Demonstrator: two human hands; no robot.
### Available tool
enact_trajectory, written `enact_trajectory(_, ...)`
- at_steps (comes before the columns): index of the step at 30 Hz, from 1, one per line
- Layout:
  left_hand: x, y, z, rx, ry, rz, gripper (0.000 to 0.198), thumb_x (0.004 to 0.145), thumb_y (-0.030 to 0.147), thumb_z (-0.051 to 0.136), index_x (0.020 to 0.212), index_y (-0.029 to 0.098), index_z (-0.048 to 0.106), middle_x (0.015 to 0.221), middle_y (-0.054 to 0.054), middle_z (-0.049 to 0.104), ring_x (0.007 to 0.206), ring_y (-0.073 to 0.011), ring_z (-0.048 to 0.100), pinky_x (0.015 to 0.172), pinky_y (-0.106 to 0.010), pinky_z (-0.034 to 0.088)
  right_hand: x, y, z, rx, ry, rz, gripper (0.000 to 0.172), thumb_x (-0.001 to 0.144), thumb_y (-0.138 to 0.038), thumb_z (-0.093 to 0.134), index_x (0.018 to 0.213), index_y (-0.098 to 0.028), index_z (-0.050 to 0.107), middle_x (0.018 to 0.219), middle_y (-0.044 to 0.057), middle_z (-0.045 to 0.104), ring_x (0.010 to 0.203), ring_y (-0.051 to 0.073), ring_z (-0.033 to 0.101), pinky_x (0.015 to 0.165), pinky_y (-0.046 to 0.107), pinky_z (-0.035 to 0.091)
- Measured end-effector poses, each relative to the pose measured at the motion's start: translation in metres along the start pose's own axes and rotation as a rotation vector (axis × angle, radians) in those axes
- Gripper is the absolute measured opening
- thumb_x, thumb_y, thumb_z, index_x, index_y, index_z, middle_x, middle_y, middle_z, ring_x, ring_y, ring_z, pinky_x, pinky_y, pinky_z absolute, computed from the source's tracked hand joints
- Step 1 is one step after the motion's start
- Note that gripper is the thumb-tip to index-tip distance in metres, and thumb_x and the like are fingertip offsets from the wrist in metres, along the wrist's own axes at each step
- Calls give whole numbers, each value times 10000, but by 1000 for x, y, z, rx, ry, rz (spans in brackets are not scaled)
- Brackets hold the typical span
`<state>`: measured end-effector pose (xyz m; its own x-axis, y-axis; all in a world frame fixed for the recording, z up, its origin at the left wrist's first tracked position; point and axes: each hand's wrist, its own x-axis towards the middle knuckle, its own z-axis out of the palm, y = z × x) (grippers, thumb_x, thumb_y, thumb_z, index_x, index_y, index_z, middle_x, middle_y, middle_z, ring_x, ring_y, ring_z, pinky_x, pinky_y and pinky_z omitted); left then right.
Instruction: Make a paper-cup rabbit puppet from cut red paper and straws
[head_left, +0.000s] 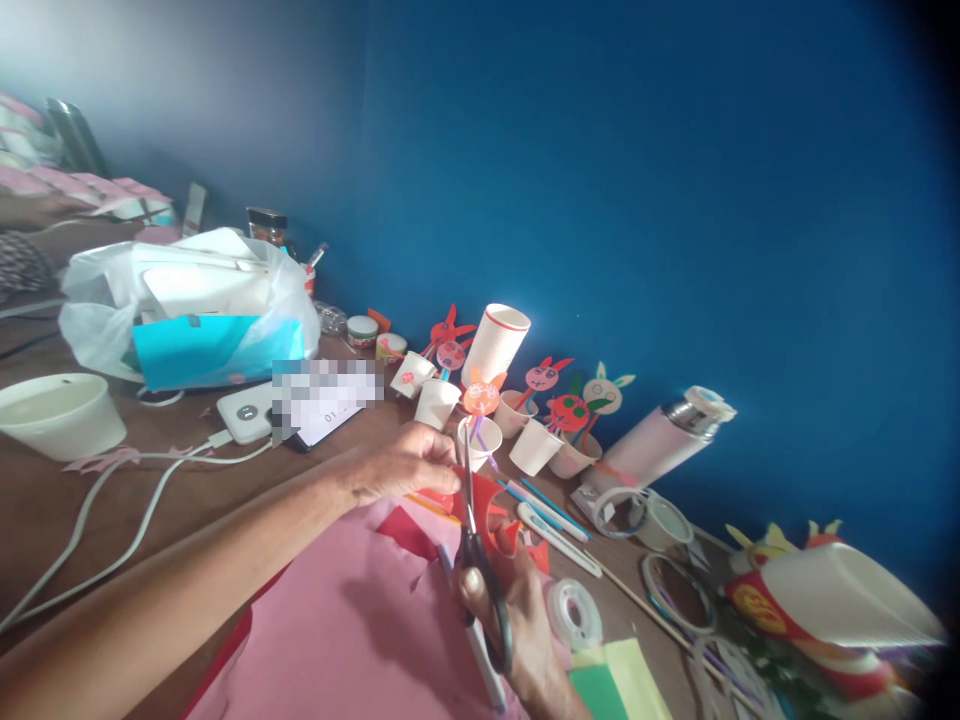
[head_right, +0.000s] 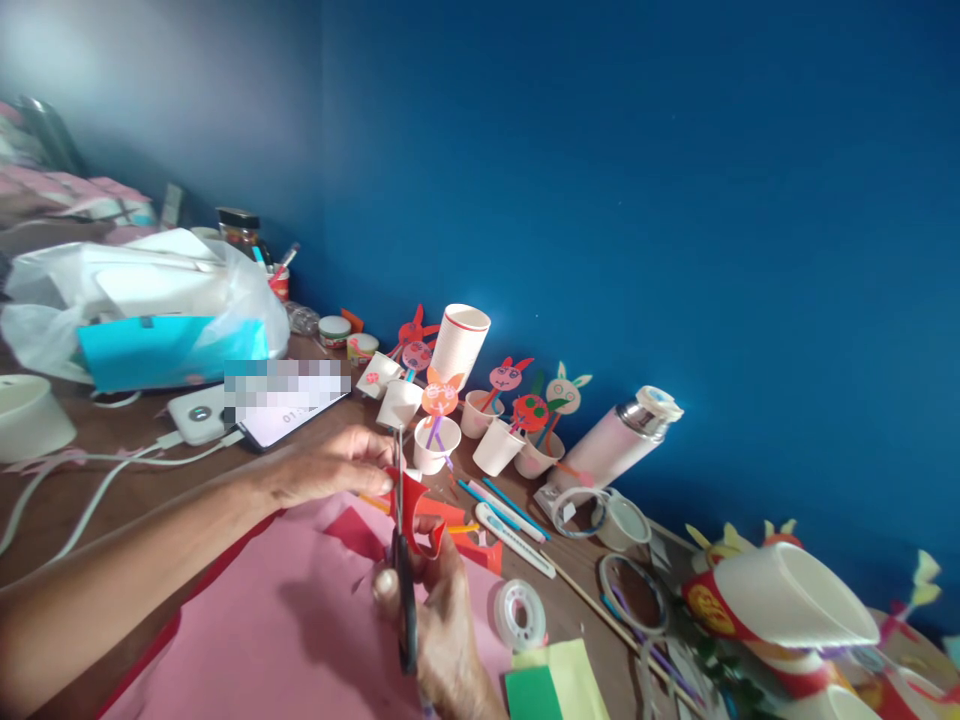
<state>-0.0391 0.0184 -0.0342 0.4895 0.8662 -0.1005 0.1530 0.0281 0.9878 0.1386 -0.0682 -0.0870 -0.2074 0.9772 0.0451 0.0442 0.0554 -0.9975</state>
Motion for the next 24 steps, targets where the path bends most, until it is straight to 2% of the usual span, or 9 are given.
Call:
enact_trajectory(3, 0, 0, -1, 11, -9, 2, 144, 587, 253, 628, 581, 147, 530, 525, 47, 466, 525, -92, 395, 520, -231, 302, 0, 7, -1, 68, -37, 64, 541, 625, -496, 708, 987, -180, 462, 672, 10, 597, 574, 161, 556, 536, 269, 457)
enact_trajectory(5, 0, 1, -1, 20, -5, 0, 141, 590, 258, 625, 598, 145, 542, 523, 46, 466, 529, -95, 401, 516, -229, 304, 1, 9, -1, 52, -10, 62, 537, 611, -473, 725, 973, -178, 460, 661, -1, 586, 569, 154, 548, 540, 266, 449)
enact_trajectory(9, -1, 3, -1, 37, 11, -20, 148, 586, 260, 620, 576, 153, 518, 511, 50, 457, 516, -94, 393, 504, -226, 298, 3, 4, -2, 10, 2, 59, 472, 623, -458, 718, 910, -177, 469, 650, -10, 578, 550, 135, 531, 514, 243, 431)
enact_trajectory(16, -1, 4, -2, 62, 3, -19, 151, 589, 266, 610, 577, 146, 520, 521, 46, 464, 528, -97, 392, 531, -233, 305, 2, 0, -2, 25, -24, 83, 498, 623, -459, 722, 936, -175, 460, 662, -5, 581, 555, 130, 534, 516, 235, 429)
enact_trajectory(21, -3, 7, -2, 37, 5, -33, 185, 571, 274, 627, 549, 154, 488, 515, 50, 459, 523, -95, 388, 522, -231, 302, 4, 2, -3, 17, -10, 63, 507, 612, -511, 716, 906, -174, 477, 608, -11, 562, 497, 114, 492, 436, 204, 393)
enact_trajectory(24, -4, 10, -1, 11, -1, -36, 180, 586, 282, 642, 566, 140, 533, 530, 47, 469, 536, -92, 389, 534, -235, 293, 5, 2, -3, 44, -28, 40, 497, 629, -514, 706, 915, -181, 472, 576, -25, 540, 467, 97, 442, 389, 178, 343)
